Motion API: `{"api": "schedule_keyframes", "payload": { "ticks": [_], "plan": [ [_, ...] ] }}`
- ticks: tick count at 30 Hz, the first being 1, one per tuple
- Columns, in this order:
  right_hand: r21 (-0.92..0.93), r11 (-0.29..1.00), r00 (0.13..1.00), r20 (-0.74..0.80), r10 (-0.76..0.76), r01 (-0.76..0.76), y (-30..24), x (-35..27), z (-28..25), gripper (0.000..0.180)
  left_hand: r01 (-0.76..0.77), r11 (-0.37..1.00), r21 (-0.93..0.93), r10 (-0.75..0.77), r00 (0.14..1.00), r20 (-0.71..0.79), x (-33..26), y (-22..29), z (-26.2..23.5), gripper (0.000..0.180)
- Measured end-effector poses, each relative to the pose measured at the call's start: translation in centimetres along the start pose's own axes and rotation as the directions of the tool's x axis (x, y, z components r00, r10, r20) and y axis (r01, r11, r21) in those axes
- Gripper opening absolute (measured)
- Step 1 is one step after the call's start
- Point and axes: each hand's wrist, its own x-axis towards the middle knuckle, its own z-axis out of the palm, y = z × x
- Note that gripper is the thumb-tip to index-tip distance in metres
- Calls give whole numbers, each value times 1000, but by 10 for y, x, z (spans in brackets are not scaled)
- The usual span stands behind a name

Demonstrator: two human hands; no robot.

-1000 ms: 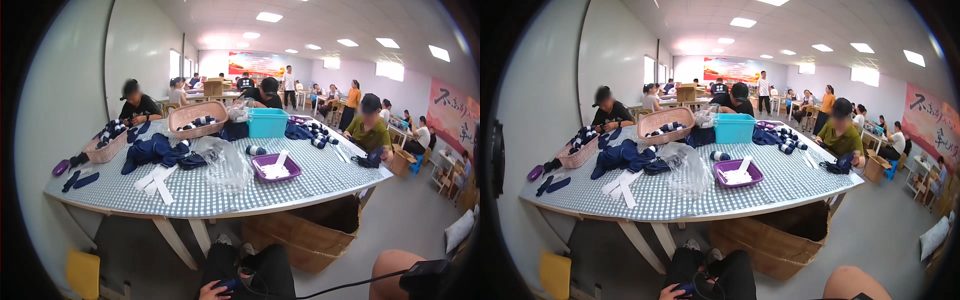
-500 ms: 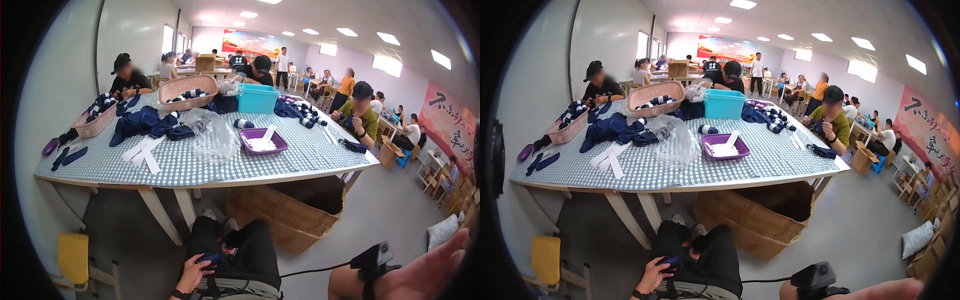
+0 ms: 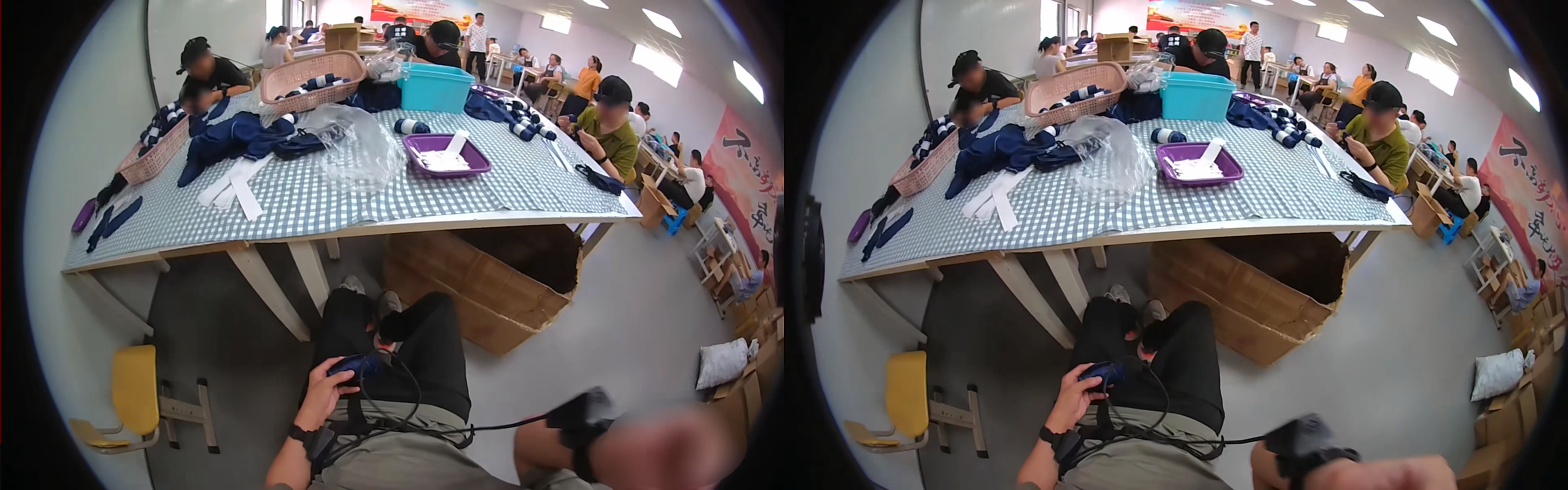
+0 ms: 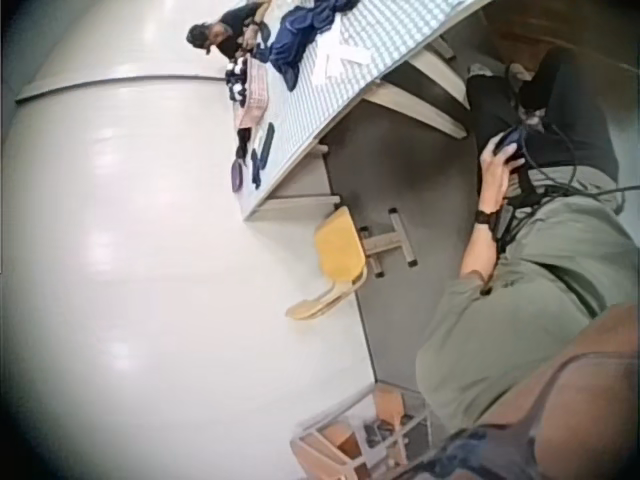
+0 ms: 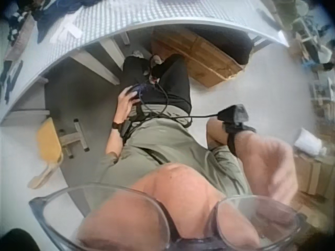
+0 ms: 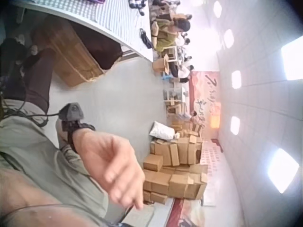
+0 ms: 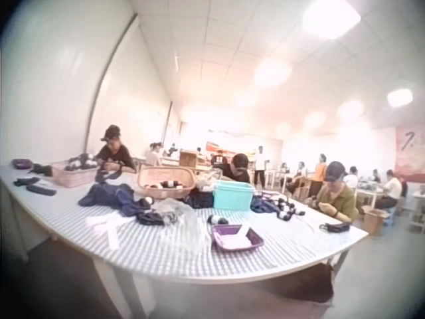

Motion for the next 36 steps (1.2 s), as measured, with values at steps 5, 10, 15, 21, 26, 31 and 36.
{"api": "schedule_keyframes", "payload": {
  "ticks": [5, 10, 15, 21, 26, 31, 36],
  "plan": [
    [110, 775, 725, -294, 623, -622, 84, -86, 25, 21, -2, 995, 103, 2, 1000, 0, -11, 1, -9, 39],
    [-328, 561, 514, 225, 827, -760, 211, -138, 65, 22, 23, 987, 157, -19, 999, -28, -31, 5, -7, 40],
    [-762, 533, 485, 332, 809, -368, 317, -184, 83, 52, 54, 986, 160, -36, 993, -116, -28, 8, -15, 42],
    [-831, 497, 357, 399, 845, -249, 359, -233, 127, 67, -101, 956, 274, 162, 965, -208, -60, 33, -70, 37],
    [-753, 648, 597, 469, 651, -115, 378, -242, 139, 59, -154, 900, 408, 315, 877, -363, -89, 60, -106, 36],
    [-768, 619, 402, 522, 752, -163, 376, -246, 173, 28, -242, 907, 345, 381, 820, -427, -113, 64, -125, 37],
    [-752, 657, 494, 552, 672, -55, 373, -240, 162, 18, -331, 878, 345, 461, 778, -427, -110, 54, -120, 36]
  ]
}}
